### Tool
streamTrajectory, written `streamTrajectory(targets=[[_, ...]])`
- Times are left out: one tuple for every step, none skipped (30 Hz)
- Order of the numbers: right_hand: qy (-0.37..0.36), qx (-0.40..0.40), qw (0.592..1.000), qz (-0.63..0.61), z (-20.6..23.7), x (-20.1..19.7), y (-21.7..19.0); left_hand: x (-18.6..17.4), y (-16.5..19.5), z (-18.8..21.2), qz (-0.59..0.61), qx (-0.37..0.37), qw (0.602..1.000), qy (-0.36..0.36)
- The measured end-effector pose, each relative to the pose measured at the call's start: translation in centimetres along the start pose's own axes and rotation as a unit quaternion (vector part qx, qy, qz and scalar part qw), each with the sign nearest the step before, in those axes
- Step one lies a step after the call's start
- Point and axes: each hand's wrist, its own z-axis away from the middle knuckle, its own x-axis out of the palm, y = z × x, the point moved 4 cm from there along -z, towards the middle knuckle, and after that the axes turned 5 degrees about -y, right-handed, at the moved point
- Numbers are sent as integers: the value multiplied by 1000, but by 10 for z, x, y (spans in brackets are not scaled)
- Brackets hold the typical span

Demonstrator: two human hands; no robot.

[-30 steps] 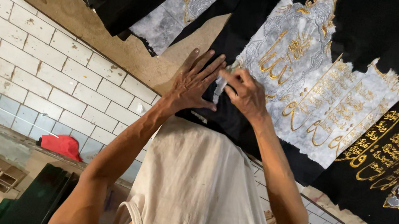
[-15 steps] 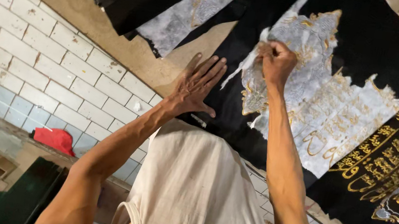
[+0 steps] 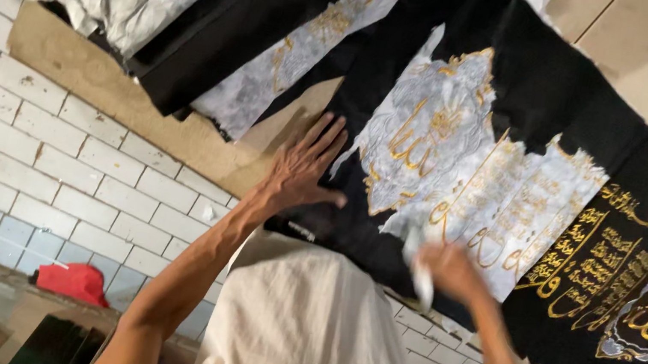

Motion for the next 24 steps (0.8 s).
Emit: streamTrajectory(targets=[[-82, 31, 995, 48, 21, 25, 1, -1, -3, -14, -6, 22, 999, 26], [-163, 63, 980, 97, 39, 42, 3, -2, -7, -32, -11, 43, 998, 54], [-245, 96, 954, 144, 51, 50, 6, -3, -12, -50, -16, 61, 995, 79], [-152, 47, 982, 100, 52, 38, -3, -1, -17, -71, -18, 76, 994, 74], [-49, 0, 997, 53, 44, 16, -12, -1, -23, -98, -22, 97, 993, 70], [60, -46, 997, 8, 34, -14, -20, -3, -28, -127, -52, 120, 989, 70], [107, -27, 993, -49, 18, -41, -26, -4, -31, -154, -80, 144, 984, 69], [152, -10, 983, -106, -7, -70, -35, -8, -34, -177, -69, 144, 984, 81], [233, -83, 951, -182, -27, -102, -52, -13, -37, -198, -60, 140, 984, 93], [275, -163, 914, -249, -55, -132, -74, -18, -41, -215, -51, 133, 984, 106], [319, -50, 914, -244, -88, -156, -87, -25, -43, -229, -67, 134, 981, 124], [391, -208, 866, -233, -109, -186, -117, -30, -43, -240, -82, 135, 977, 140], [406, -213, 855, -242, -130, -207, -134, -36, -42, -247, -98, 137, 973, 156], [420, -219, 844, -251, -148, -224, -150, -40, -44, -253, -79, 138, 975, 157], [439, -182, 853, -217, -159, -237, -160, -42, -44, -256, -57, 138, 977, 155], [456, -144, 860, -181, -165, -249, -171, -43, -45, -259, -33, 137, 978, 155], [469, -106, 865, -141, -169, -257, -179, -44, -46, -260, -31, 134, 977, 163], [467, -97, 867, -146, -172, -259, -180, -44, -45, -259, -26, 128, 977, 169], [463, -85, 869, -150, -175, -261, -179, -43, -45, -259, -17, 121, 977, 175], [459, -71, 872, -155, -175, -261, -178, -41, -45, -259, -21, 113, 978, 176], [450, -59, 876, -162, -174, -259, -176, -39, -44, -258, -28, 110, 978, 177], [445, -50, 878, -170, -175, -259, -175, -39, -43, -258, -39, 110, 977, 181], [439, -44, 880, -178, -176, -257, -173, -38, -43, -258, -36, 109, 977, 178], [450, -48, 881, -140, -175, -256, -174, -38, -43, -258, -33, 107, 979, 173]])
